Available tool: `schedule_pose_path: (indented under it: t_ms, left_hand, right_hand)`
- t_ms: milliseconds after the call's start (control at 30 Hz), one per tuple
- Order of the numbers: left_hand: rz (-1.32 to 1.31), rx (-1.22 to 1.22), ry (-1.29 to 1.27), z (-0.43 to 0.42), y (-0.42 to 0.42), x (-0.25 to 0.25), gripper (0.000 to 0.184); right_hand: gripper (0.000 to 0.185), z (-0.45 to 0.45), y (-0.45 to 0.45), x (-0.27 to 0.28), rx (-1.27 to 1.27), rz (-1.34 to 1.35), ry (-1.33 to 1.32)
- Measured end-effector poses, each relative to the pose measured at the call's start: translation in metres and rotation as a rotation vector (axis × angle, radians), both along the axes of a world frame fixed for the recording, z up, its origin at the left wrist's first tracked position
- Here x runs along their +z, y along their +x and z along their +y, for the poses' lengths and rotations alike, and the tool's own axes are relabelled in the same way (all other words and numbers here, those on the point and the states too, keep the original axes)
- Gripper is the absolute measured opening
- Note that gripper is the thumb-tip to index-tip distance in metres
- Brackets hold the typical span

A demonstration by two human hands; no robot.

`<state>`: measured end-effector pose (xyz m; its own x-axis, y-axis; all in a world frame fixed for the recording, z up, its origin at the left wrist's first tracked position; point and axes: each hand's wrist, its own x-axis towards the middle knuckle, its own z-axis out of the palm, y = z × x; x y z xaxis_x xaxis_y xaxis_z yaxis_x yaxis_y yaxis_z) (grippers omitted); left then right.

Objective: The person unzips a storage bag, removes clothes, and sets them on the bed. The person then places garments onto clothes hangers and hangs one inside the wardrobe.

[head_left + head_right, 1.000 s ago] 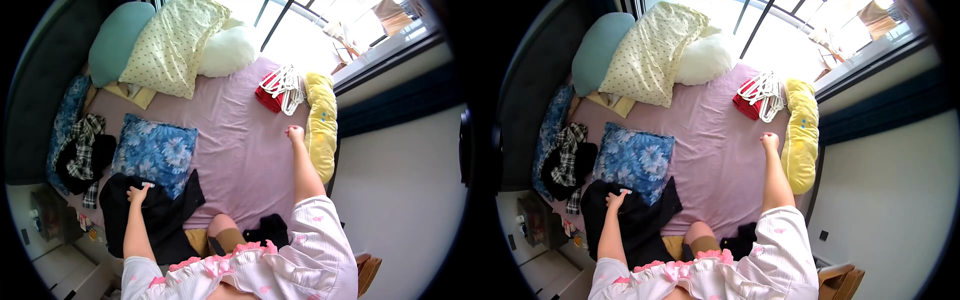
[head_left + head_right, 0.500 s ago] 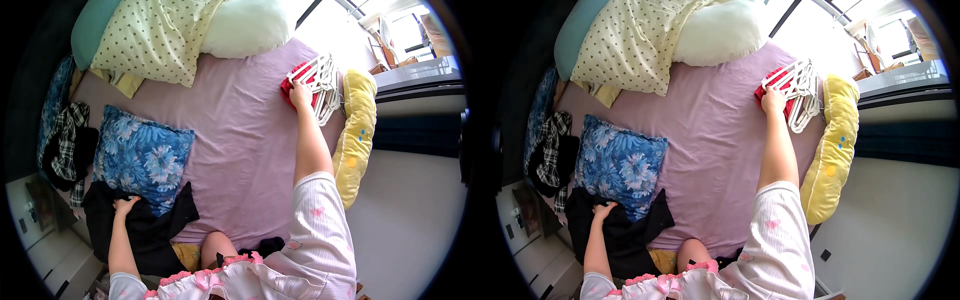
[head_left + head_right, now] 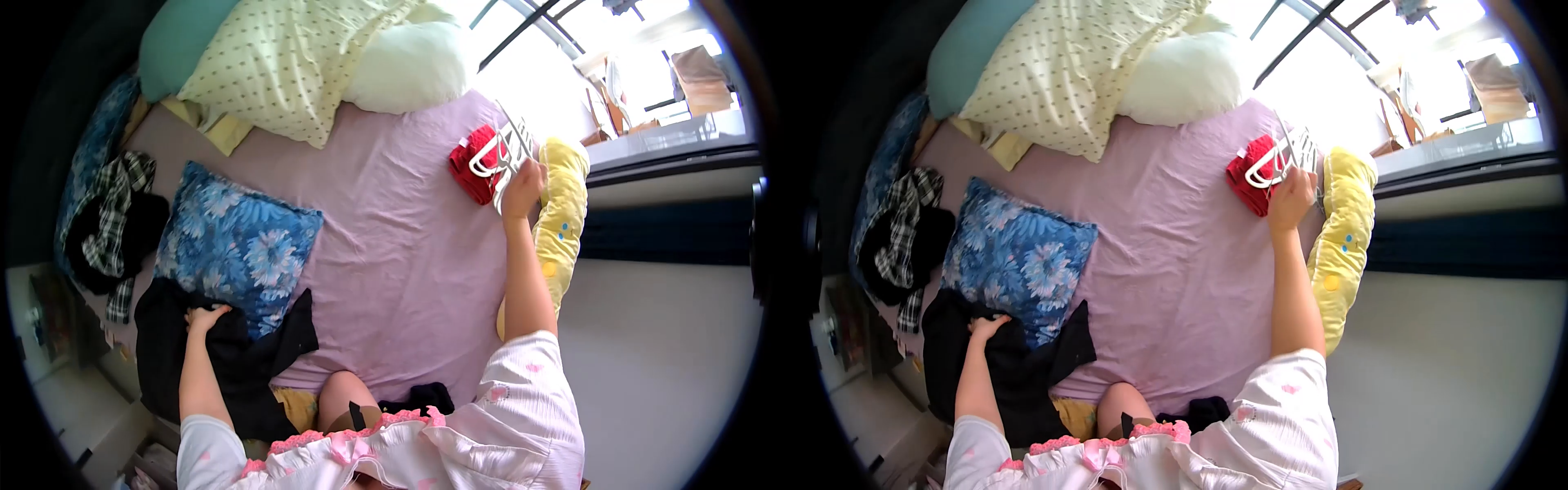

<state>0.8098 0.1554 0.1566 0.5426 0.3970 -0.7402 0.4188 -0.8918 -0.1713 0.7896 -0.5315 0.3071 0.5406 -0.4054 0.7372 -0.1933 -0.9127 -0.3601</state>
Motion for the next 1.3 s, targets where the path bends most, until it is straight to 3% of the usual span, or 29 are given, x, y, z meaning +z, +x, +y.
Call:
schedule_pose_path:
  t_ms: [67,133,200,267,333,367,400,533,567,600,633,667,733,800,933,1033,1300]
  left_hand:
    - [-0.188,-0.116,-0.11,0.024,-0.008,-0.019,0.102]
    - [-0.39,-0.035,-0.368,0.034,-0.016,-0.013,0.088]
    - [-0.536,0.007,-0.443,0.04,-0.028,0.003,0.066]
    - [-0.691,-0.041,-0.45,0.05,-0.042,0.007,0.054]
    - [-0.775,0.029,-0.525,0.053,-0.054,0.039,0.041]
    - [-0.766,0.098,-0.587,0.057,-0.06,0.055,0.04]
    - [-0.777,0.105,-0.659,0.069,-0.065,0.061,0.038]
    - [-0.687,0.087,-0.528,0.113,-0.098,0.122,0.027]
    - [-0.676,0.045,-0.439,0.123,-0.105,0.138,0.02]
    - [-0.825,-0.019,-0.41,0.131,-0.114,0.143,0.015]
    - [-0.886,-0.125,-0.401,0.141,-0.116,0.153,0.014]
    - [-0.943,-0.232,-0.393,0.149,-0.114,0.161,0.014]
    - [-1.099,-0.253,-0.523,0.152,-0.106,0.155,0.014]
    - [-1.264,-0.264,-0.604,0.144,-0.093,0.152,0.011]
    - [-0.841,-0.022,-0.65,0.125,-0.051,0.16,0.011]
    - [-0.95,0.202,-0.89,0.108,-0.033,0.155,0.023]
    - [-1.106,-0.218,-0.783,0.098,-0.033,0.192,0.033]
  right_hand:
    - [0.029,0.03,-0.026,0.027,0.099,-0.083,0.027]
    - [0.032,0.091,-0.061,0.059,0.269,-0.2,0.286]
    - [0.034,0.147,-0.103,0.099,0.572,0.166,0.426]
    - [0.035,0.235,-0.138,0.13,0.487,0.529,0.724]
    - [0.036,0.312,-0.188,0.129,0.513,0.523,1.479]
    - [0.035,0.345,-0.211,0.139,0.459,0.503,1.647]
    - [0.034,0.374,-0.229,0.149,0.401,0.473,1.812]
    - [0.035,0.483,-0.302,0.162,0.239,0.299,2.079]
    - [0.035,0.505,-0.317,0.16,0.294,0.288,1.937]
    - [0.036,0.525,-0.327,0.159,0.349,0.271,1.793]
    - [0.037,0.548,-0.327,0.167,0.248,0.363,1.514]
    - [0.029,0.561,-0.328,0.189,0.321,0.637,0.957]
    - [0.027,0.588,-0.319,0.22,0.623,0.623,0.383]
    - [0.023,0.602,-0.327,0.237,0.703,0.662,0.182]
    - [0.025,0.613,-0.354,0.247,0.733,0.731,-0.04]
    - [0.026,0.612,-0.349,0.259,0.824,0.784,-0.126]
    - [0.024,0.574,-0.32,0.286,0.987,0.895,-0.389]
